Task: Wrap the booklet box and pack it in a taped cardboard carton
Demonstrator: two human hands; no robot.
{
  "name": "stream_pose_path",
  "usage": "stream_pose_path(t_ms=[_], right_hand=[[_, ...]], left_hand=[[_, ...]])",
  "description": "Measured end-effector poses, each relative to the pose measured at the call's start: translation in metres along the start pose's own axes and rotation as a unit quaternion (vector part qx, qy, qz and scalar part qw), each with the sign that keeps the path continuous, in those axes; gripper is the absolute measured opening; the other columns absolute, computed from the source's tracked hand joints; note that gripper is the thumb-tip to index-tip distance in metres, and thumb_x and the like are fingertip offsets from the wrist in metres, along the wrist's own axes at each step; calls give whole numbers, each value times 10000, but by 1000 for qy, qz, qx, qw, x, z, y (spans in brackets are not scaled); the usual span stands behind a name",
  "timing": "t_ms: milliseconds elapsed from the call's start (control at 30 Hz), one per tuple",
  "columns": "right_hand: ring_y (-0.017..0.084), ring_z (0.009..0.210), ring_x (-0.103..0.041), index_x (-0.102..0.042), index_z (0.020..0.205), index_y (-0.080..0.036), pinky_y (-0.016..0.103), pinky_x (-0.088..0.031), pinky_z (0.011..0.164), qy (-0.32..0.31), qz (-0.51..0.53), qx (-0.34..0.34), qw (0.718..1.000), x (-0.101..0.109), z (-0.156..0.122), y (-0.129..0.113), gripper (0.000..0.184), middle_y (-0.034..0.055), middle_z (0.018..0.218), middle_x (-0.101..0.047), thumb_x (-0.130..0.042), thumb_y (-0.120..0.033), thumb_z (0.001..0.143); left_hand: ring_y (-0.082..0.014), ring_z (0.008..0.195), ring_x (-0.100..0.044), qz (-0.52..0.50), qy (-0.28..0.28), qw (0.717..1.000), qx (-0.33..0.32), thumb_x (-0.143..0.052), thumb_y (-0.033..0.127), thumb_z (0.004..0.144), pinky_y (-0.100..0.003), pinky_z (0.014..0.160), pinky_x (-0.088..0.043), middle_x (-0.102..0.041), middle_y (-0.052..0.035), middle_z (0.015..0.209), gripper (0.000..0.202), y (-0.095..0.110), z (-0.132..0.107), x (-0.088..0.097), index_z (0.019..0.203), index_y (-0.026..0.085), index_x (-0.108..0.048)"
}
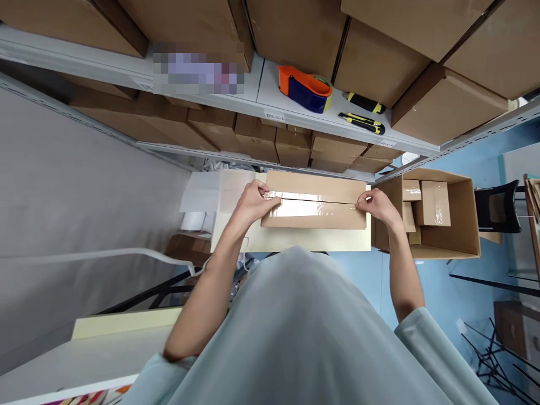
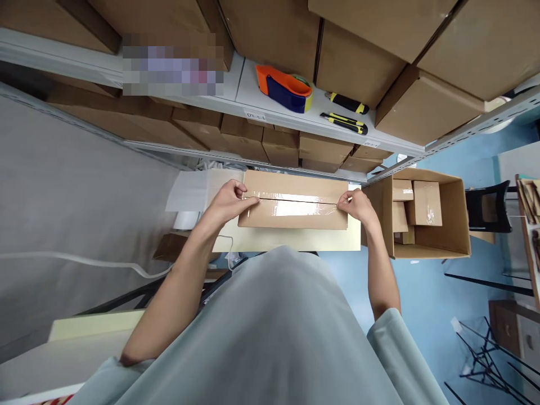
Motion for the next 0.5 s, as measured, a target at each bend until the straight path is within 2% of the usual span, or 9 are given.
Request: stream_pose_path(t_ms=[100,200,367,500], right_hand=[[196,842,-699,-801,786,-187,278,-535,810,-53,-12,-27,998,4,11,-6,79,38,865,-792,-763,-255,776],[191,822,-712,-798,787,-196,272,-530,789,-83,-49,-51,994,3,18,-12,59,30,854,-797,-742,-216,790],[244,952,-730,-802,793,-194,303,-529,880,-14,-189,-41,981,-7,17,-22,106,93,932,-791,-713,-138,809],[247,979,-734,-805,828,-204,307,-521,890,5,-162,-15,987,-10,5,-18,144,100,1000,-801,-672,-161,866]], left_hand=[[-145,723,-466,-51,-32,997,42,-807,275,585,-255,650,-376,-466,61,771,418,2,5,-1,825,241,-467],[-130,691,-437,-79,-19,995,64,-796,238,564,-240,610,-338,-443,74,739,431,4,6,-5,803,243,-436],[-127,709,-452,-101,41,993,50,-766,211,567,-240,629,-369,-432,78,759,403,2,1,-13,815,240,-448],[-136,732,-505,-106,24,993,37,-787,242,586,-253,685,-425,-455,73,777,369,-6,4,-11,814,233,-498]])
Point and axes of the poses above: each hand's wrist, its own z-axis towards the middle knuckle, its own x-axis out of the back of the hand, y = z × x, the point moved 3 cm from there along z, towards the middle knuckle
